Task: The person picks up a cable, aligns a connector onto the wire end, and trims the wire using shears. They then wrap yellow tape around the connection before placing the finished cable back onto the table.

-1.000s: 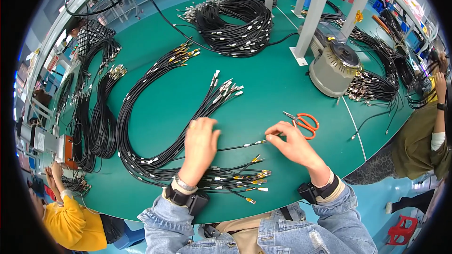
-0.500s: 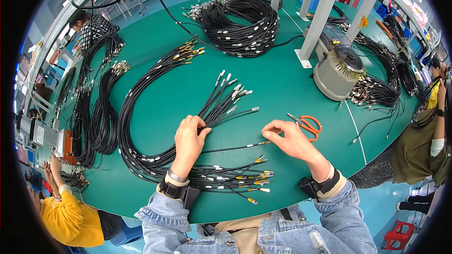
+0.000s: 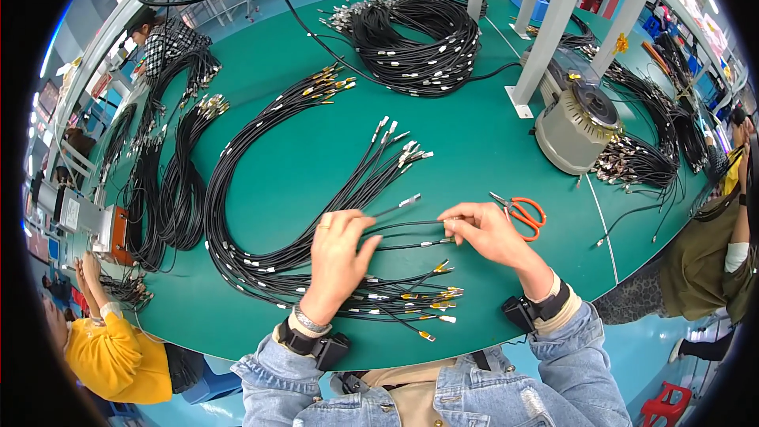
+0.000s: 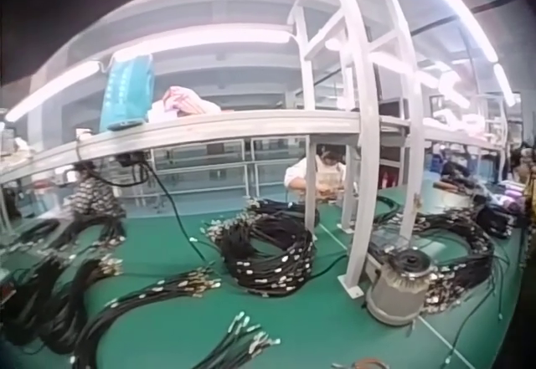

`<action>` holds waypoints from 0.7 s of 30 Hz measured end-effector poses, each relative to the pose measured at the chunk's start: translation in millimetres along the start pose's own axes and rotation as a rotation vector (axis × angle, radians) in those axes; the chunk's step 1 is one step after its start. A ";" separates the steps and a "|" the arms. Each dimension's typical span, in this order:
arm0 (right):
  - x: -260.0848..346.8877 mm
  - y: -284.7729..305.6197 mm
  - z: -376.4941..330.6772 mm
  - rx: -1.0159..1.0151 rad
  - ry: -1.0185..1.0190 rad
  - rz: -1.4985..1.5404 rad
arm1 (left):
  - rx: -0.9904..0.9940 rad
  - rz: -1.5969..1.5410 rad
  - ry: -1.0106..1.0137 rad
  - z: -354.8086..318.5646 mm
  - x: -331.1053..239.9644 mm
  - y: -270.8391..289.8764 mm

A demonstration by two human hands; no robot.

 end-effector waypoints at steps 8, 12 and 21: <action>4.2 -21.5 -22.7 0.328 -0.028 0.189 | 0.105 -0.598 0.119 4.1 -46.3 -39.0; 2.1 -14.5 -27.2 0.324 -0.035 0.193 | 0.087 -0.845 0.268 -5.3 -48.1 -56.9; -2.7 193.0 -65.4 -0.659 0.204 0.244 | 0.061 -0.926 0.463 -22.7 -34.3 -46.4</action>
Point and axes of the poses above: each hand's wrist, its own z-axis towards the middle knuckle, its own y-axis out of the back of the hand, x = y × z, the point moved 8 cm from there along z, towards the middle knuckle, and after that the axes turned 15 degrees about -y, right-handed, at the moved point
